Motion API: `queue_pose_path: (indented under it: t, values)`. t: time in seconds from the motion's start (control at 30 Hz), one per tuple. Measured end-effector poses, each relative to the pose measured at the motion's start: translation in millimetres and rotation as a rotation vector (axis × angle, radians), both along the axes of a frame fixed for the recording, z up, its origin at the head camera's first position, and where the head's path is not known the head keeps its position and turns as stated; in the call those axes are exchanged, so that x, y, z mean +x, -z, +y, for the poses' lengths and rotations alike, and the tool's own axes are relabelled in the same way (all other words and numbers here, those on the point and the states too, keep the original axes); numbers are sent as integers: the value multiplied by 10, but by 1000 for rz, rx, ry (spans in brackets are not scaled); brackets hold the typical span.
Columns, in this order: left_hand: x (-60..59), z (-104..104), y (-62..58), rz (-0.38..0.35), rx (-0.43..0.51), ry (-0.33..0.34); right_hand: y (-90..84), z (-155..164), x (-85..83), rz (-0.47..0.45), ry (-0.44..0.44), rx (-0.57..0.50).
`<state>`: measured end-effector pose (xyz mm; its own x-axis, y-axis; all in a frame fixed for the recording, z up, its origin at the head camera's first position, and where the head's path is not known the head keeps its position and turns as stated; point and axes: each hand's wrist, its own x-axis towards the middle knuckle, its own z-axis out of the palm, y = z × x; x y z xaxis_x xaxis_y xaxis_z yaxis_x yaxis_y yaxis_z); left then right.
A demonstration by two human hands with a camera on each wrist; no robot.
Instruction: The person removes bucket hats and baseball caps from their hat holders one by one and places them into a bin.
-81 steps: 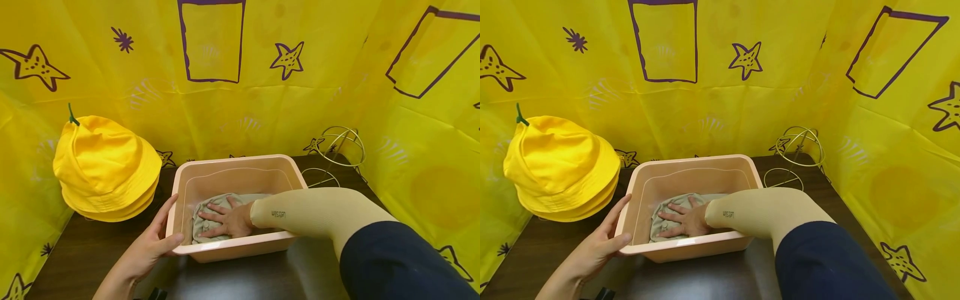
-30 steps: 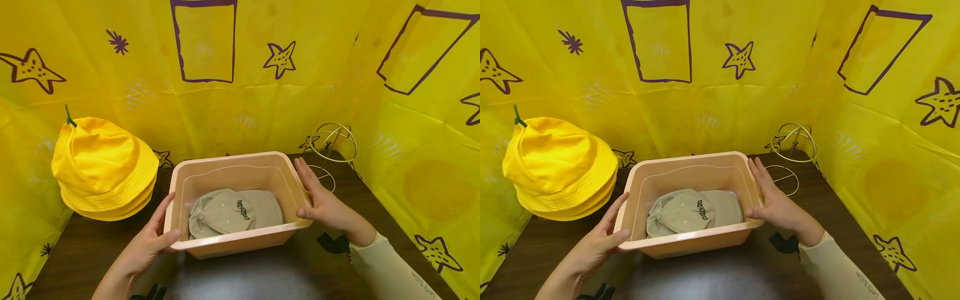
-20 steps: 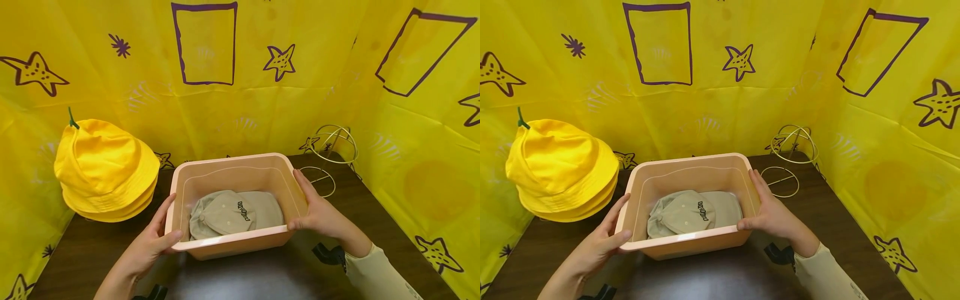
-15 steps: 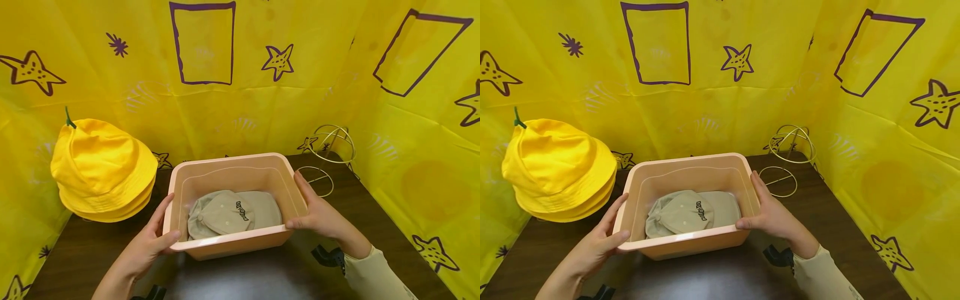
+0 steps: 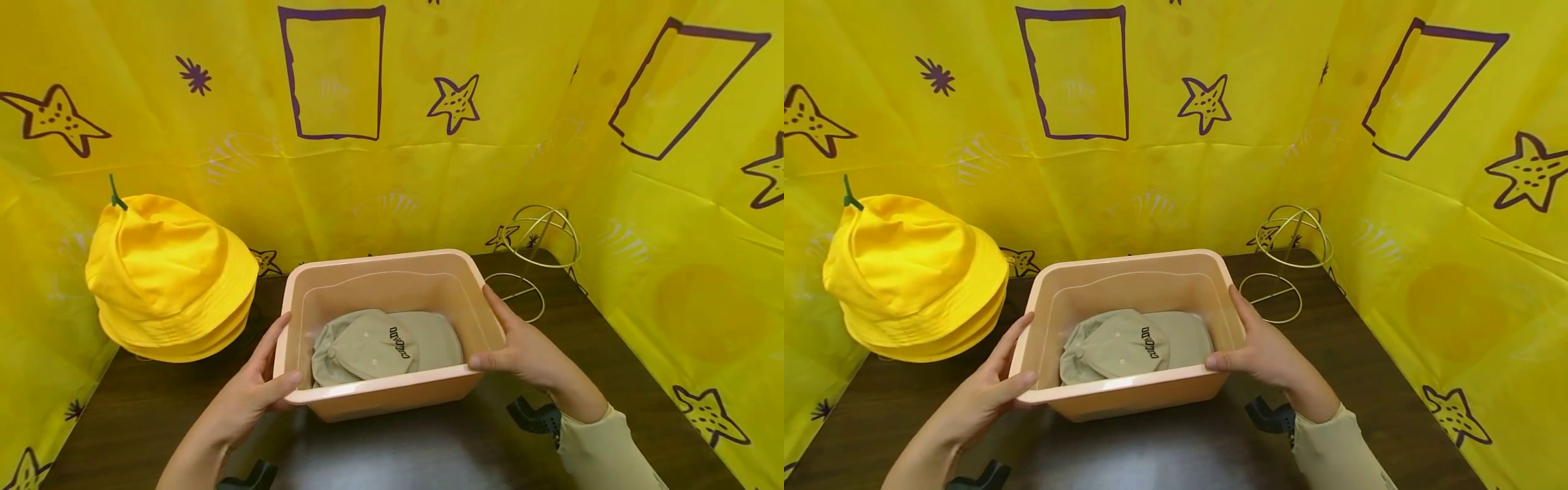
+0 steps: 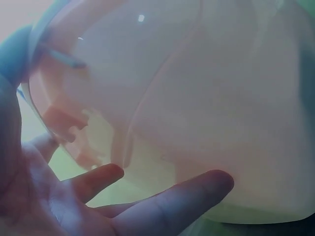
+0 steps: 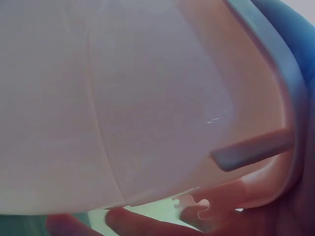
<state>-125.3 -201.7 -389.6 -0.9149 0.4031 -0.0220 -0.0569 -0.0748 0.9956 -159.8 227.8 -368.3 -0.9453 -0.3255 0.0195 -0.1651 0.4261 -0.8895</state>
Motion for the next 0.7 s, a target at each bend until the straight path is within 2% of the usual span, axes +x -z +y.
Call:
queue_pose_path:
  t: [0.2, 0.43, 0.6, 0.7]
  values:
    - [-50, 126, -6, -31, -15, -15, -1, 123, -54, -18, -26, -41]
    - [-131, 282, -5, -62, -18, -18, -14, 268, -86, -23, -23, -15]
    - [-154, 311, -7, -63, -28, -20, -14, 302, -96, -40, -36, -27]
    - [-168, 295, -26, -45, -70, -5, -27, 303, -99, -41, -37, -34]
